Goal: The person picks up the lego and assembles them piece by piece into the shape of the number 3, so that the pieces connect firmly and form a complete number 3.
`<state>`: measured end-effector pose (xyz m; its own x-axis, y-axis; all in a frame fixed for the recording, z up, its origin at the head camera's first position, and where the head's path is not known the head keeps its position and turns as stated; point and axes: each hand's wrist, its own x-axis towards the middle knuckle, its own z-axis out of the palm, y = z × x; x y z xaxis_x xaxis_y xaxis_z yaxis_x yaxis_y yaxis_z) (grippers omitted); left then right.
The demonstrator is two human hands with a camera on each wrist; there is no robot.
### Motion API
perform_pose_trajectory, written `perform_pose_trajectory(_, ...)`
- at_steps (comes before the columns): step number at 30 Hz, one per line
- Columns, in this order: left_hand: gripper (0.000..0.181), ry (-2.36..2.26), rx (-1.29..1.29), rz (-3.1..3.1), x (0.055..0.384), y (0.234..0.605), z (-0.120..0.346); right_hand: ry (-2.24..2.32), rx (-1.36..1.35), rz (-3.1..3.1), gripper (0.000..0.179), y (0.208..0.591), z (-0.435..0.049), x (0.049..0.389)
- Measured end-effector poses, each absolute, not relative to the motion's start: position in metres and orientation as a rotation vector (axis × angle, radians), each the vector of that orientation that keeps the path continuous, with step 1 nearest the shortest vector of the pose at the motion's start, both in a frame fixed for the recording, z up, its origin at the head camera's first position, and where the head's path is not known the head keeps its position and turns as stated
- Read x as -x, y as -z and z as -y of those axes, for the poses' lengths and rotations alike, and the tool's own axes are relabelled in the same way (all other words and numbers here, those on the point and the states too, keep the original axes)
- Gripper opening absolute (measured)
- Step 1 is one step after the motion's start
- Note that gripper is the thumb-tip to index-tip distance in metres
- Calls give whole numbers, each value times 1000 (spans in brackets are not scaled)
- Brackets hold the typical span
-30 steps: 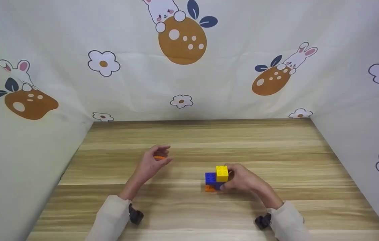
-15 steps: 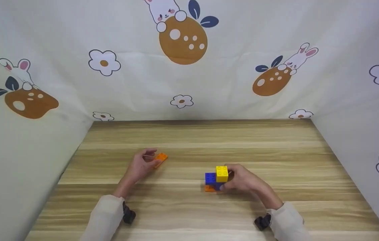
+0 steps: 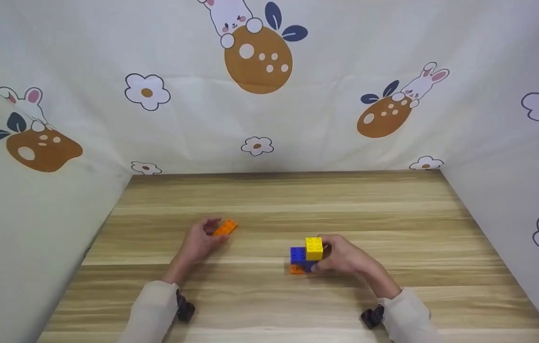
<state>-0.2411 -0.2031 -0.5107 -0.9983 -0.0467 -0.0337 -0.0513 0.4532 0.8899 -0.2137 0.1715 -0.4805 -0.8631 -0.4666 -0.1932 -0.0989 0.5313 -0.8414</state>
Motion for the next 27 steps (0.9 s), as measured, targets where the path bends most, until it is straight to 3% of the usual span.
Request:
perform_pose_trajectory(13,62,-1526,67,-2721,239,511,199,1299,482,-2359,48,480,-172,214)
perform_pose_trajectory(27,56,-1479,113,-2741,241,506,199,1310,456,-2347,49,480,-172,212)
